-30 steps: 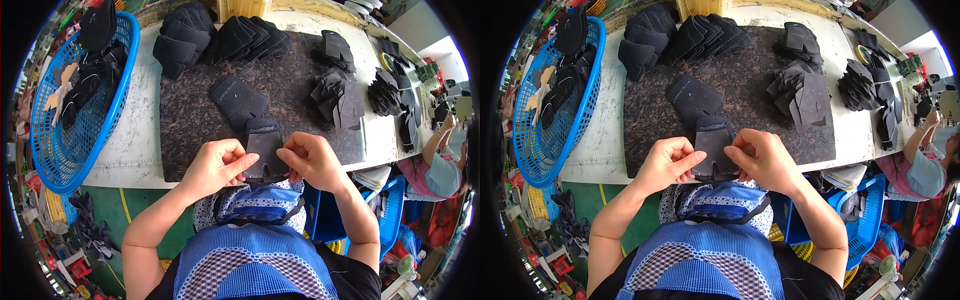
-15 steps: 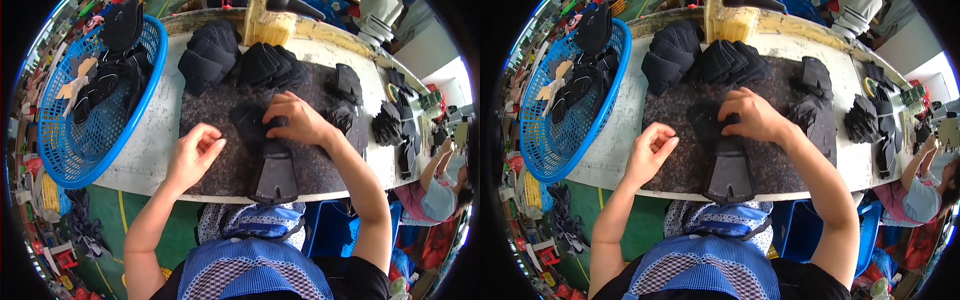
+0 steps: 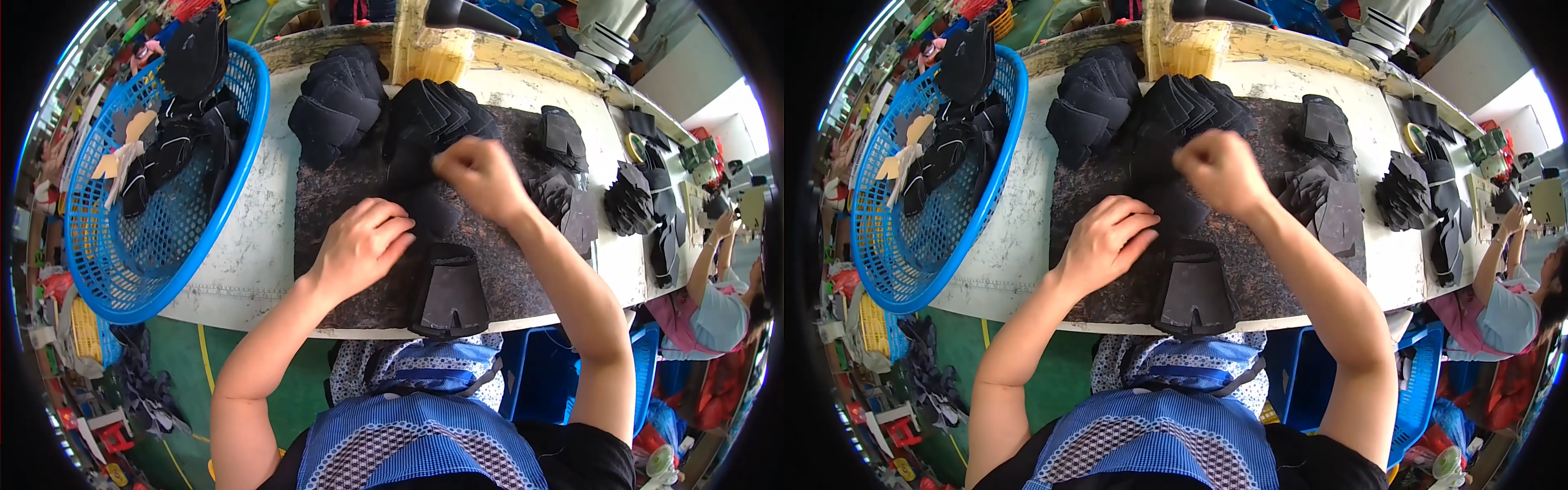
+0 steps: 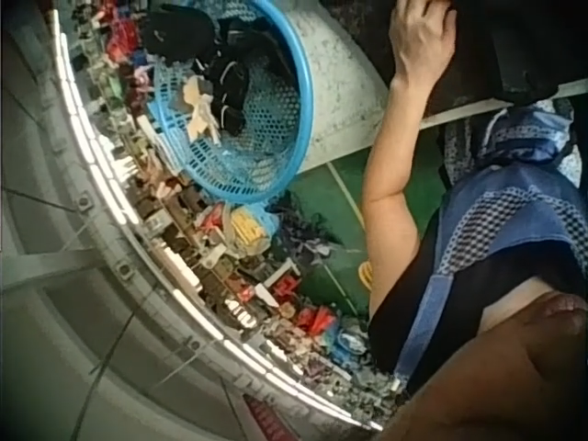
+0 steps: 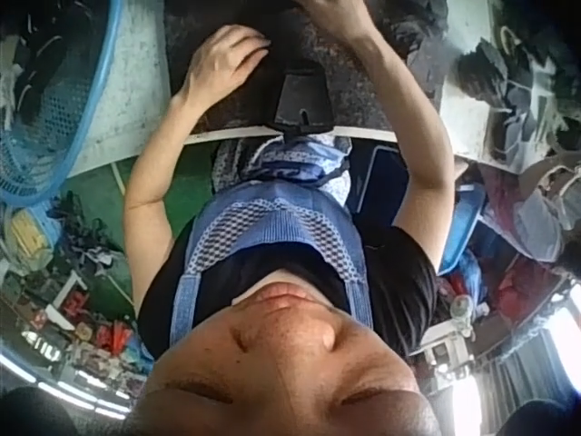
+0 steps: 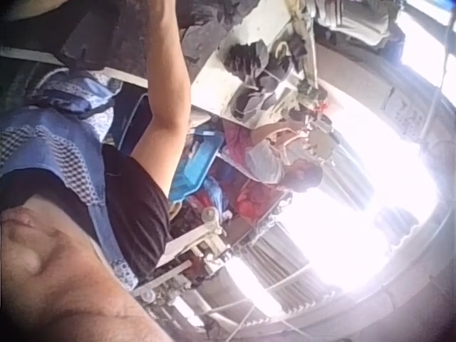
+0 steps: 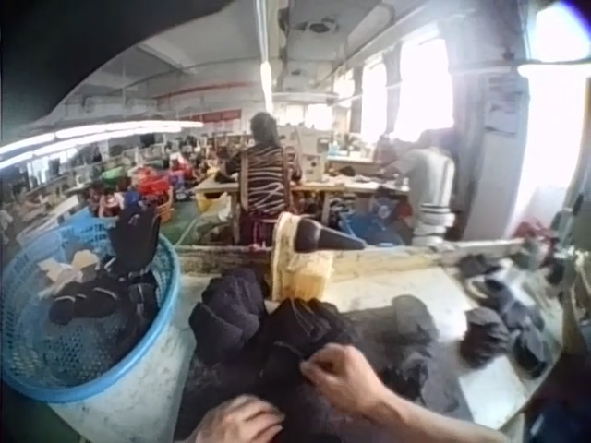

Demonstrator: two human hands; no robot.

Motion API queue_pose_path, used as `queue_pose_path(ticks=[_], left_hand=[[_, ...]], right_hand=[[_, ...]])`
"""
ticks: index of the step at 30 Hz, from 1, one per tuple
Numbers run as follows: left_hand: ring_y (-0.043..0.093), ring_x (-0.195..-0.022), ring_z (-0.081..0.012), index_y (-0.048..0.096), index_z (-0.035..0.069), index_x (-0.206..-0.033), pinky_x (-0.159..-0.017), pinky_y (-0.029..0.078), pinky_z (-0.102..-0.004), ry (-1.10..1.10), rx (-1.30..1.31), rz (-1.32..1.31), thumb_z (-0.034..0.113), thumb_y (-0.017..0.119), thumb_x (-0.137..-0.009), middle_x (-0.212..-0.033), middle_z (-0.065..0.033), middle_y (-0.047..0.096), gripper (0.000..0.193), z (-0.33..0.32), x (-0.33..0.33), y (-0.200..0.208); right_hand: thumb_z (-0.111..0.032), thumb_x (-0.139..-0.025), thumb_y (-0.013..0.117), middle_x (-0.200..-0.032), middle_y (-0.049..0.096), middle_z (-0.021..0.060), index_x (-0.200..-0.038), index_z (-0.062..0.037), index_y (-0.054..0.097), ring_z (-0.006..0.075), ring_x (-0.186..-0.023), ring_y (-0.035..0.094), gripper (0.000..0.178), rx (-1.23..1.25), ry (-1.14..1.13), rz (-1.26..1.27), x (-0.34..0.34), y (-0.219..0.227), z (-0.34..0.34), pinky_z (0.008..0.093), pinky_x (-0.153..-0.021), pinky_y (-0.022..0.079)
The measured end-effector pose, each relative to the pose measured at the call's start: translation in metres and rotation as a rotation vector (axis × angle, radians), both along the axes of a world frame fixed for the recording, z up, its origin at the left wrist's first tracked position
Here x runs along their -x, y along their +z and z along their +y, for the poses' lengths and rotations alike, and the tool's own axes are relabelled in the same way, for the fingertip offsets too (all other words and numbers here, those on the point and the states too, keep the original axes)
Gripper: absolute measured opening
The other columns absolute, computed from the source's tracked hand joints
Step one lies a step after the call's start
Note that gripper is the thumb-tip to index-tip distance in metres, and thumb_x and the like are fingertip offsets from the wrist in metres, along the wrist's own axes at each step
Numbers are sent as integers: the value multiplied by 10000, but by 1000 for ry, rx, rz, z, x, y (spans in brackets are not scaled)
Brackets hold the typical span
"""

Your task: Organizing and inspecting black shoe upper components at a manufacturing workstation.

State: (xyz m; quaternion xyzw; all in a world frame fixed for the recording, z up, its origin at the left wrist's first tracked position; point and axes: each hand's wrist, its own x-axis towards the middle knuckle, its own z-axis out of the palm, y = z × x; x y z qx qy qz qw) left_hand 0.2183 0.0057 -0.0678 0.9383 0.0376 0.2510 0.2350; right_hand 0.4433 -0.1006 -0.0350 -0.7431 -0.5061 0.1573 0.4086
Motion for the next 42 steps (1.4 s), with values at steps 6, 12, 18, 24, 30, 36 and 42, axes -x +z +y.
queue_pose_path(ticks=[6, 12, 18, 24, 30, 36, 42], left_hand=[[669, -1036, -315, 739, 54, -1028, -908, 546, -422, -6, 15, 2, 91, 784, -874, -1080, -81, 704, 165, 4, -2, 10], [668, -882, -292, 700, 41, -1025, -799, 549, -384, 60, 163, -140, 35, 785, -870, -986, -110, 686, 177, -13, -19, 34], [710, -845, -218, 727, 86, -976, -762, 574, -376, -410, 38, -189, 107, 806, -850, -927, -41, 722, 150, -71, -19, 60], [725, -854, -194, 768, 87, -977, -762, 593, -343, -511, 154, -130, 129, 820, -854, -957, -37, 742, 140, -107, 13, 44], [716, -797, -240, 748, 69, -973, -706, 570, -360, -290, 286, -59, 35, 830, -807, -929, -70, 749, 188, -81, 33, 52], [743, -921, -286, 704, 21, -1099, -817, 614, -379, -320, 413, -88, 80, 813, -871, -1046, -131, 734, 260, -94, 21, 58], [723, -1045, -334, 666, 8, -1206, -903, 600, -412, -320, 441, -43, 86, 804, -884, -1164, -164, 712, 359, -98, -4, 73]], right_hand=[[-119, -874, 792, -966, 699, 90, -1053, -55, 791, 207, -772, 664, 190, -425, -50, -553, 43, 71, -112, 361, -687, 521], [-105, -817, 794, -1122, 735, 97, -1060, -39, 782, 278, -960, 657, 251, -261, 43, -366, 69, 31, -169, 410, -890, 511], [-234, -862, 833, -1369, 602, 187, -1351, -25, 648, 389, -1274, 537, 564, -5, -597, -507, -50, 0, -186, 481, -1108, 431], [46, -683, 788, -1236, 662, 131, -940, -75, 668, 363, -1194, 599, 308, -251, -502, -832, -33, -3, -187, 474, -1056, 459], [-1, -549, 675, -996, 668, 171, -791, -55, 526, 362, -900, 631, 289, -227, -98, -389, 8, 1, -204, 407, -813, 519], [28, -734, 530, -1207, 683, 192, -820, -49, 473, 199, -1009, 635, 129, -400, -271, 241, 34, 7, -213, 321, -922, 515], [13, -672, 570, -1438, 622, 185, -792, -72, 456, 266, -1403, 519, 186, -402, -178, 609, 15, 12, -211, 366, -1165, 367]])
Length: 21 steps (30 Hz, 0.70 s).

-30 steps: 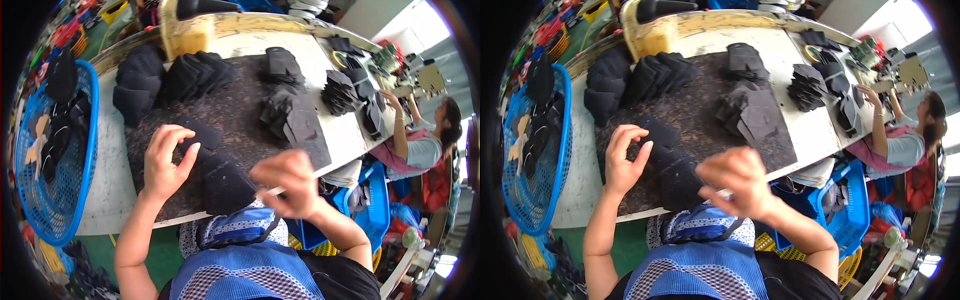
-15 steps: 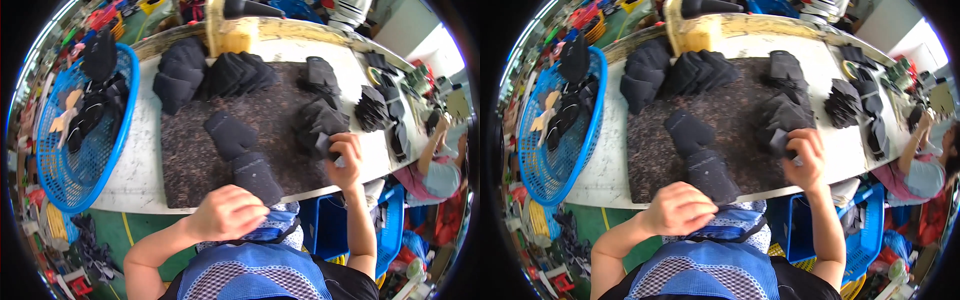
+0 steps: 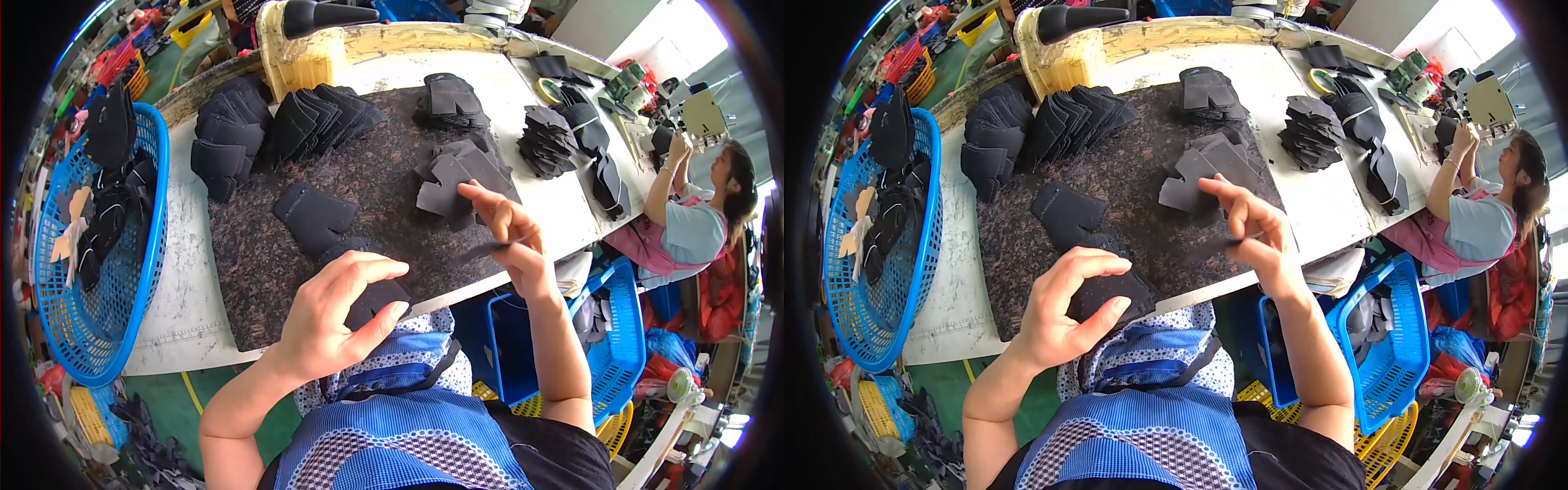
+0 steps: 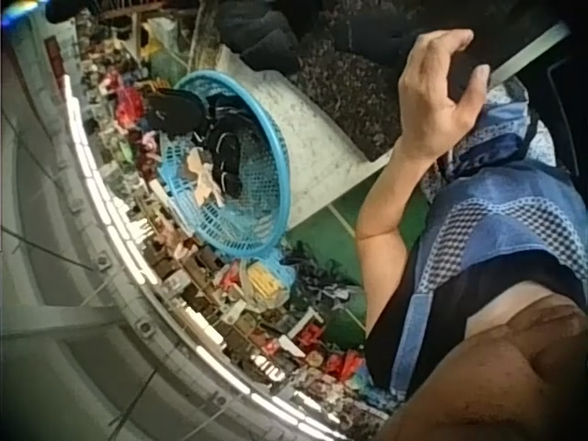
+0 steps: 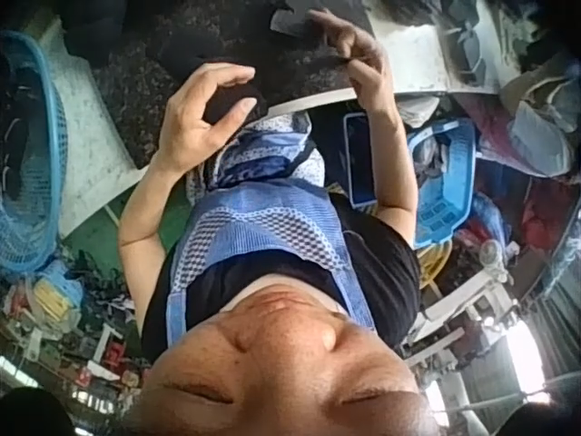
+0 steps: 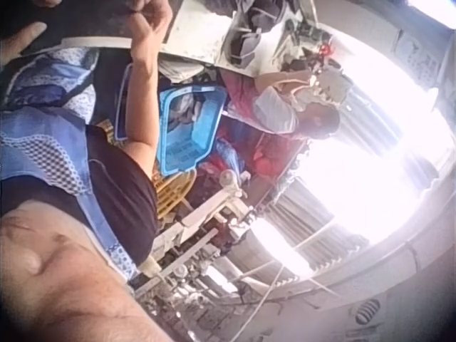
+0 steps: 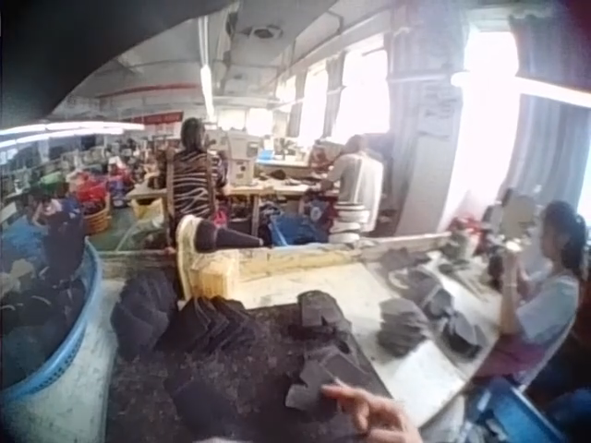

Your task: Organizing and inspecting black shoe upper components at a manufacturing workstation.

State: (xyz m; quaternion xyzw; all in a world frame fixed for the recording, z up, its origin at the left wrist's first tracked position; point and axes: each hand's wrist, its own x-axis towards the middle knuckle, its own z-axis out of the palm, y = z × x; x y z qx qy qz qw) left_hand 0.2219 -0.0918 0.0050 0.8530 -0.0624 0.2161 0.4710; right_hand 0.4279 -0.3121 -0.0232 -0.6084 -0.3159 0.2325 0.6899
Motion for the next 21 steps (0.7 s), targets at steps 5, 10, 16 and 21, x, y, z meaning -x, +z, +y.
queue_pose_path(ticks=[5, 10, 16, 21], left_hand=[[722, -1070, -285, 617, -30, -1335, -876, 610, -387, 68, 233, 96, 241, 905, -843, -1231, -179, 699, 632, -14, 20, 1], [743, -666, -206, 782, 35, -1008, -600, 576, -309, -43, 184, 477, 210, 859, -895, -812, -101, 758, 222, -33, 75, -17], [773, -730, -158, 713, -47, -887, -616, 612, -299, -27, 672, 606, 225, 668, -1064, -776, -110, 766, 329, -16, 85, -13], [699, -565, -139, 651, -5, -813, -513, 522, -281, 225, 462, 620, 248, 655, -1067, -638, -70, 699, 358, 4, 54, -19]], right_hand=[[-35, -645, 616, -1395, 633, 230, -786, -80, 494, 303, -1438, 493, 192, -69, 165, -59, 30, 13, -2, 432, -1192, 338], [-72, -920, 786, -1044, 739, 130, -906, 3, 668, 150, -918, 712, 141, 452, 520, 255, 98, 38, 1, 287, -787, 559], [-186, -1022, 739, -732, 691, 33, -915, 3, 683, 87, -651, 694, 224, 511, 572, 411, 82, 33, 21, 232, -547, 532], [-180, -1024, 726, -691, 677, 45, -907, 32, 666, 90, -568, 650, 250, 580, 381, 37, 61, 31, 70, 240, -497, 495]])
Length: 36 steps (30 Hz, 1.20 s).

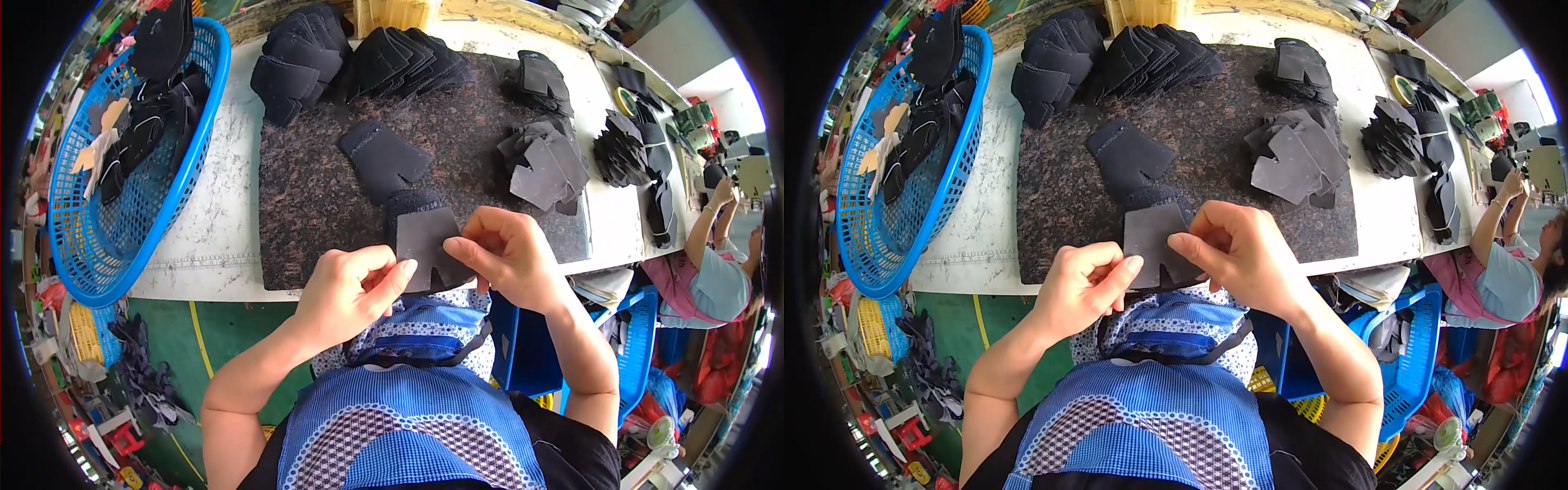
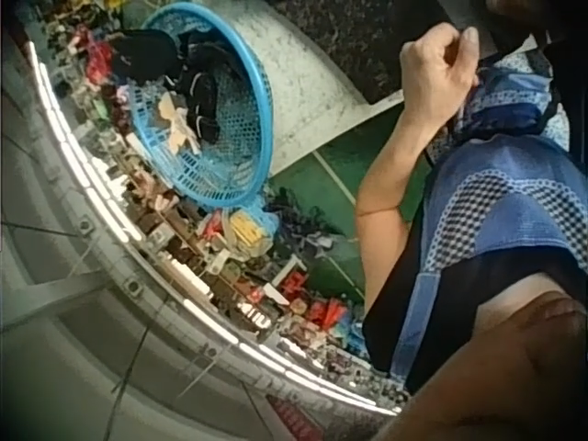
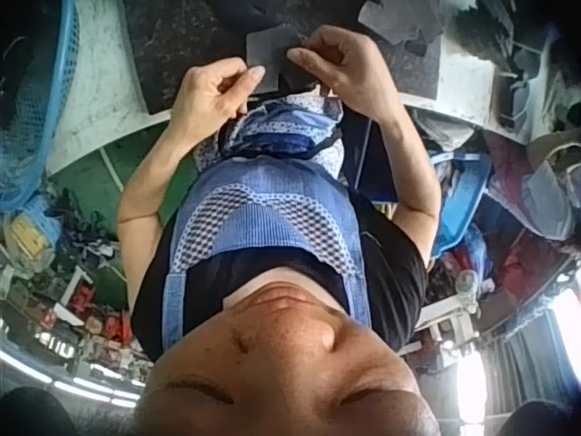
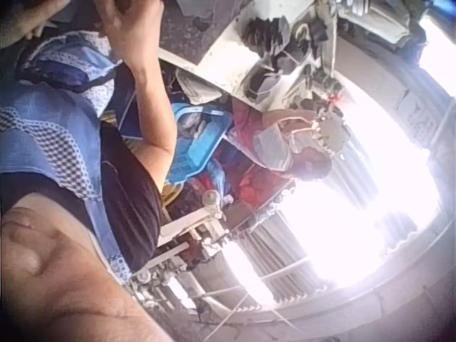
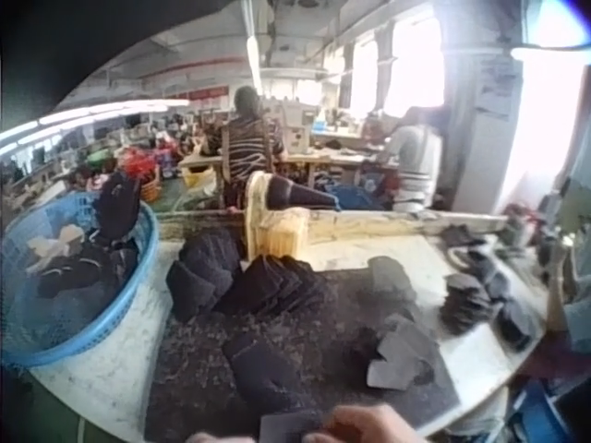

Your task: Organizing and inspecting black shoe upper components at a manufacturing workstation.

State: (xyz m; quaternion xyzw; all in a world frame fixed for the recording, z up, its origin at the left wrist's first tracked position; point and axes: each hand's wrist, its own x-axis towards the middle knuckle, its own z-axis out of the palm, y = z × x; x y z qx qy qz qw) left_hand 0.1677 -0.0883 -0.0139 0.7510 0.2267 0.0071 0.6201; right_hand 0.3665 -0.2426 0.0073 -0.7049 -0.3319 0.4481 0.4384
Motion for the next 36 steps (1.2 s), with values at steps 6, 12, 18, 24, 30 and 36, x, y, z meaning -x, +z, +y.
queue_pose_path(ticks=[6, 12, 18, 24, 30, 36], left_hand=[[593, -528, -59, 588, 17, -751, -477, 440, -249, 11, -114, -48, 193, 652, -1073, -589, -13, 607, 372, -2, -2, -21], [568, -511, -59, 577, 27, -740, -474, 411, -257, 3, -217, -50, 211, 708, -1039, -581, -14, 600, 375, 4, -7, -25], [587, -500, -82, 596, 61, -797, -475, 422, -282, 260, -295, -86, 214, 817, -954, -579, -27, 617, 311, 35, 17, -29], [592, -581, -60, 654, 41, -948, -549, 466, -256, 274, -348, -160, 162, 760, -992, -684, -26, 665, 167, 62, 4, -25], [626, -666, -44, 699, 34, -983, -616, 499, -216, 268, -446, -222, 125, 777, -964, -786, -10, 696, 121, 69, 18, -33], [651, -1197, -322, 710, 64, -1173, -1076, 496, -444, -47, -986, -416, 152, 772, -911, -1246, -108, 692, 283, 92, -43, -57]], right_hand=[[-210, -1041, 714, -698, 688, 45, -926, 15, 652, 78, -568, 674, 260, 87, 64, -49, -4, -12, 5, 215, -481, 502], [-176, -970, 784, -662, 649, 32, -872, -8, 641, 79, -563, 617, 242, 83, 32, -167, 1, -19, 10, 260, -500, 472], [-121, -871, 833, -643, 549, 4, -821, -42, 602, 83, -587, 480, 249, -143, -69, -262, -40, -5, 18, 274, -535, 403], [-120, -764, 862, -990, 676, 100, -983, -43, 743, 337, -1028, 622, 260, -421, 617, -955, -75, -38, 134, 442, -918, 524], [-127, -795, 845, -930, 681, 106, -901, -19, 748, 317, -941, 656, 180, -491, 566, -920, -76, -50, 135, 413, -856, 555], [-99, -882, 739, -876, 749, 154, -994, 28, 769, 290, -761, 712, 172, -382, -88, -551, -74, -5, 137, 370, -730, 572]])
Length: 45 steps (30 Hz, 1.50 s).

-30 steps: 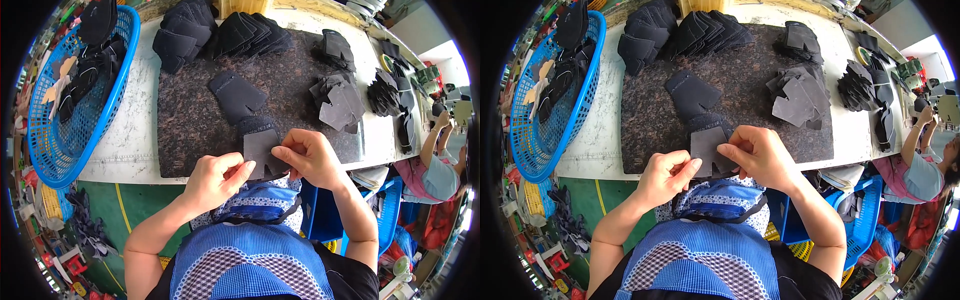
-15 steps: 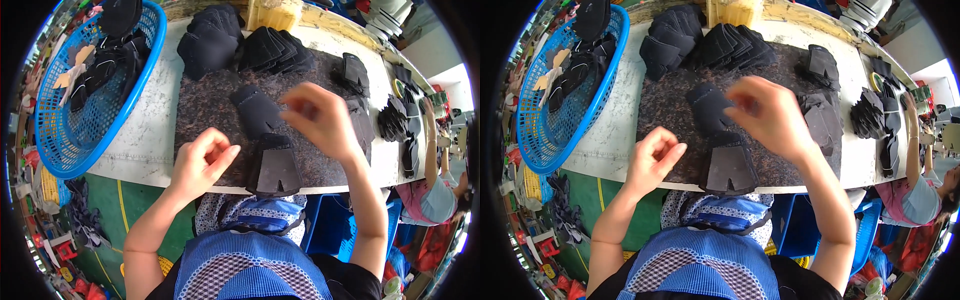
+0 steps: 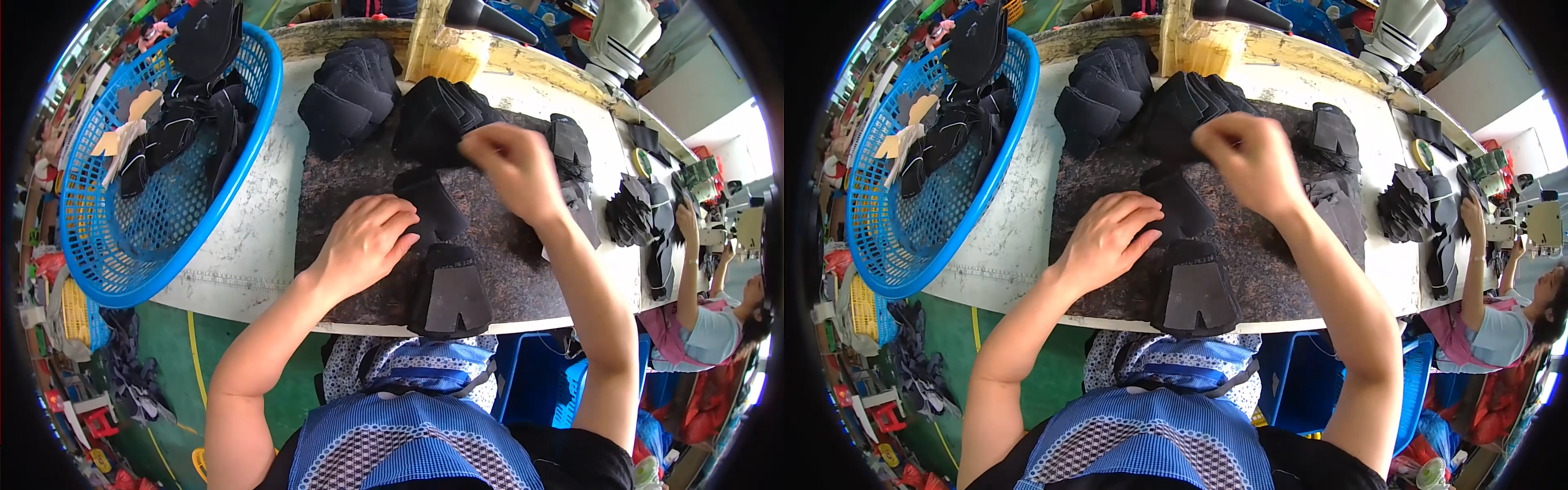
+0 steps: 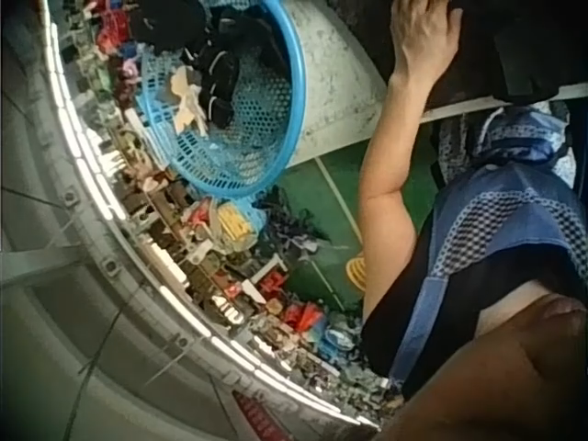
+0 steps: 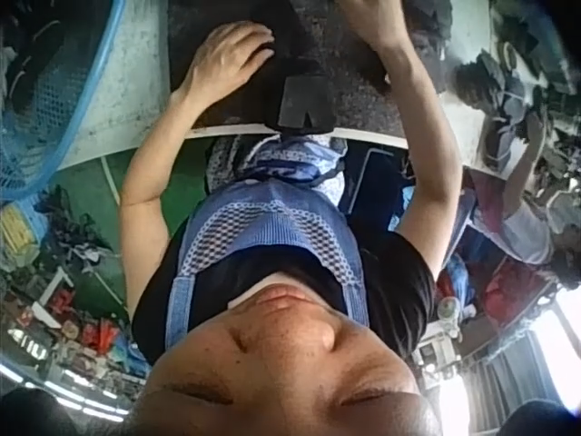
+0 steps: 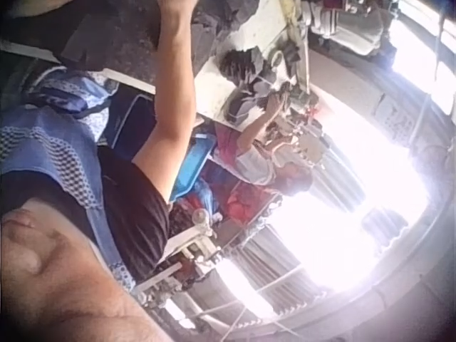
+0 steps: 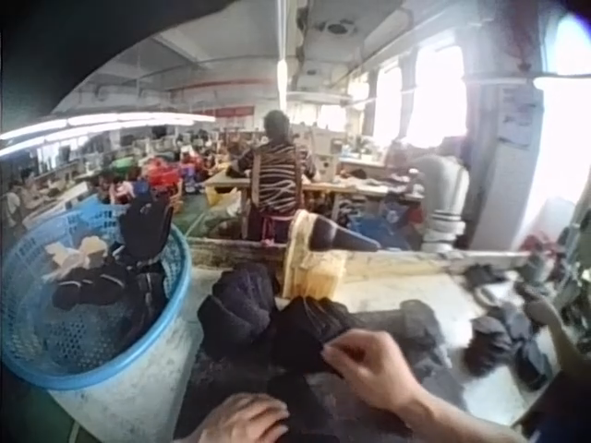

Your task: Organizing and inspecting black shoe upper components at a manufacturing workstation.

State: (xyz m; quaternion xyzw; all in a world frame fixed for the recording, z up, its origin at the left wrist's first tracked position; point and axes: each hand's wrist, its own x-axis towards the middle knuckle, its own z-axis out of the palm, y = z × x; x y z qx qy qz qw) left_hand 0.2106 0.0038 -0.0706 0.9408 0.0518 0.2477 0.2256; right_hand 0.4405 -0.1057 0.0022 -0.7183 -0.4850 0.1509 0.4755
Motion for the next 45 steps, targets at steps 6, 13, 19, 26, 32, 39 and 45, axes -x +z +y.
queue_pose_path(ticks=[6, 13, 19, 26, 32, 39, 45], left_hand=[[690, -1109, -334, 719, 57, -1137, -1019, 529, -453, 15, -17, -64, 126, 740, -932, -1140, -103, 729, 217, 1, 1, 11], [667, -1157, -275, 766, 89, -1084, -984, 582, -437, -310, -21, -84, 249, 872, -803, -1189, -61, 712, 340, -74, 37, 29], [670, -1138, -281, 780, 87, -1063, -961, 596, -413, -292, 5, -104, 159, 870, -775, -1165, -65, 716, 310, -78, 37, 19], [666, -1111, -292, 759, 87, -1042, -953, 561, -445, -299, 19, -53, 137, 872, -748, -1146, -61, 699, 319, -77, 36, 23], [596, -1084, -342, 634, 44, -1185, -959, 502, -466, -253, 317, -183, 322, 897, -784, -1200, -151, 609, 554, -70, 28, 37], [684, -1119, -320, 644, 39, -1267, -996, 526, -435, -300, 199, -123, 151, 754, -939, -1193, -144, 705, 364, -72, -94, 66], [635, -1177, -362, 642, 47, -1288, -1049, 492, -455, -261, -70, 85, 175, 776, -909, -1213, -156, 667, 422, -93, -181, 49]], right_hand=[[16, -766, 804, -932, 687, 78, -1042, -29, 780, 227, -795, 672, 280, -232, 219, -742, 71, 25, -122, 331, -707, 538], [4, -797, 803, -888, 735, 96, -1068, -23, 757, 259, -796, 707, 276, 12, 115, -351, 95, -13, -148, 372, -719, 554], [-40, -827, 758, -774, 663, 97, -963, -15, 709, 268, -697, 702, 146, 57, 106, -439, 65, -8, -118, 375, -625, 574], [-45, -718, 731, -716, 571, 95, -760, -60, 548, 299, -651, 622, 188, -15, 32, -694, 45, -21, -91, 408, -591, 530], [-79, -800, 705, -637, 541, 100, -715, -64, 556, 329, -584, 607, 172, 186, 343, -148, 94, -27, -188, 444, -571, 504], [8, -887, 668, -1004, 700, 140, -1131, -32, 651, 297, -909, 673, 247, 3, -439, -431, -4, -23, -187, 403, -801, 560], [108, -826, 478, -1123, 714, 177, -1344, -28, 553, 330, -1010, 672, 541, -117, -443, -269, -13, -49, -178, 431, -922, 545]])
